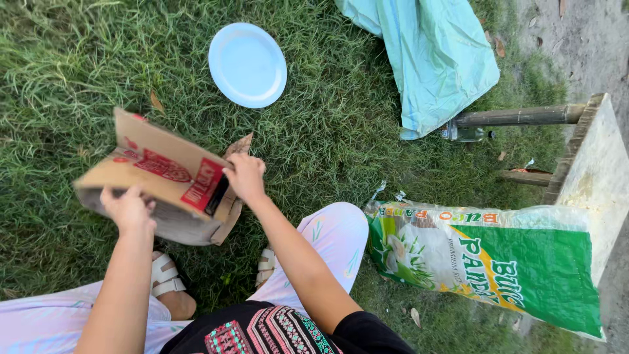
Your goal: The person gathers scattered trash from a grassy yard, including paper plates, plastic forks, straws, and a pizza box, and places them into a large woven sack. The person also picks up a paper bag and a plastic bottle from a nearby table.
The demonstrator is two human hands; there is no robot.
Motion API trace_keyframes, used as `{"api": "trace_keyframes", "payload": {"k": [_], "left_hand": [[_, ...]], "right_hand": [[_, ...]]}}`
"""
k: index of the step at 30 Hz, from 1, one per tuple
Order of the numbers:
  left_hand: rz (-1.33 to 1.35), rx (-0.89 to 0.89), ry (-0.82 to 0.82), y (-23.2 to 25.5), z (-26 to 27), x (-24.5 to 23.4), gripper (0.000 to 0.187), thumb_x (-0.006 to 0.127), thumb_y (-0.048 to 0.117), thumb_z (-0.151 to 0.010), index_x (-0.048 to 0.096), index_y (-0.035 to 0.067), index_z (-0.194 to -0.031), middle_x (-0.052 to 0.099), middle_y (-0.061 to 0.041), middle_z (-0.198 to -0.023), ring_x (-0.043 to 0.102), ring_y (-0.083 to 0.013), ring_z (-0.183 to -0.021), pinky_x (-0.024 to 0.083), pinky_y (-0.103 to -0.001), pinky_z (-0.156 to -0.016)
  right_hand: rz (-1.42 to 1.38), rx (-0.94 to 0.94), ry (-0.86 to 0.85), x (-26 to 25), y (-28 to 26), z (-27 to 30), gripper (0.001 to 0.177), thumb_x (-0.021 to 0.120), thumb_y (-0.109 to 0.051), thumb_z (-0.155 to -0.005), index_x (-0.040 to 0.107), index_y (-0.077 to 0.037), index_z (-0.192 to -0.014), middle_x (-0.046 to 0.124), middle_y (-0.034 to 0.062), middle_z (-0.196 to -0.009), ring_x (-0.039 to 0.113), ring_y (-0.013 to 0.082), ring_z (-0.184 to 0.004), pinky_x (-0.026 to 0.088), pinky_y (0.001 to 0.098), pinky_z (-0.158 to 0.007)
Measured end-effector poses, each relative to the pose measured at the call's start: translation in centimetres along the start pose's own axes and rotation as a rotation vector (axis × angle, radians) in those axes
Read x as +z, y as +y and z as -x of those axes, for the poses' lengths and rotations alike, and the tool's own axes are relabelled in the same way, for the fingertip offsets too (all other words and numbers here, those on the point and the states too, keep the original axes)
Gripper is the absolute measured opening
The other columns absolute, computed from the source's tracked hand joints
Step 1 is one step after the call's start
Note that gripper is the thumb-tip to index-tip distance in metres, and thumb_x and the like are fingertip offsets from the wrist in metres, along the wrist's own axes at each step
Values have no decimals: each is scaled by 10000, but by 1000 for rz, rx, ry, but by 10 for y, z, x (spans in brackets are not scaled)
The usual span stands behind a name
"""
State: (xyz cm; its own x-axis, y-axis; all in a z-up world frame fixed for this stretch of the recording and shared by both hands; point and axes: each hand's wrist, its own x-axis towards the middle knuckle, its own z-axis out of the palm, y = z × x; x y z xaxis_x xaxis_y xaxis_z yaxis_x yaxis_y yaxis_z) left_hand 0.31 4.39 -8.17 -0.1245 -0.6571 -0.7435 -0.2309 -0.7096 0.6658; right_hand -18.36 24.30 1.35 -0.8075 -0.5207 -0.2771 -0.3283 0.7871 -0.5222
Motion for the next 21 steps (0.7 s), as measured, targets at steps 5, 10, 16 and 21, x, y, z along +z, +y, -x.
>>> {"api": "trace_keyframes", "payload": {"k": [5,10,16,21], "left_hand": [[-2,319,-329,27,17,30,824,787,63,-1002,294,130,-1658,600,-84,-1468,592,-188,-1300,491,-353,-1091],[-74,262,-200,34,16,15,823,812,228,-970,294,140,-1603,526,-99,-1496,522,-225,-1352,420,-396,-1147],[-894,336,341,25,8,-45,585,820,551,-958,567,233,-1379,243,-247,-1592,223,-478,-1444,222,-669,-1112],[-150,-67,110,9,-19,-74,952,734,604,-873,214,137,-1519,373,-175,-1573,430,-317,-1430,375,-600,-1112]], "right_hand": [[-24,-121,-35,5,-27,8,215,707,-286,-896,709,-124,-1037,686,87,-1013,620,289,-1078,343,552,-1100],[-133,-99,-112,30,-17,18,363,723,-377,-870,668,-102,-1102,682,103,-1029,655,301,-1065,399,554,-1085],[-280,86,-342,56,11,3,771,714,-617,-798,560,-83,-1333,691,129,-1210,684,298,-1131,490,491,-1019],[-159,90,-444,60,9,-11,900,688,-642,-786,462,-104,-1472,660,137,-1341,635,308,-1222,323,552,-1046]]}}
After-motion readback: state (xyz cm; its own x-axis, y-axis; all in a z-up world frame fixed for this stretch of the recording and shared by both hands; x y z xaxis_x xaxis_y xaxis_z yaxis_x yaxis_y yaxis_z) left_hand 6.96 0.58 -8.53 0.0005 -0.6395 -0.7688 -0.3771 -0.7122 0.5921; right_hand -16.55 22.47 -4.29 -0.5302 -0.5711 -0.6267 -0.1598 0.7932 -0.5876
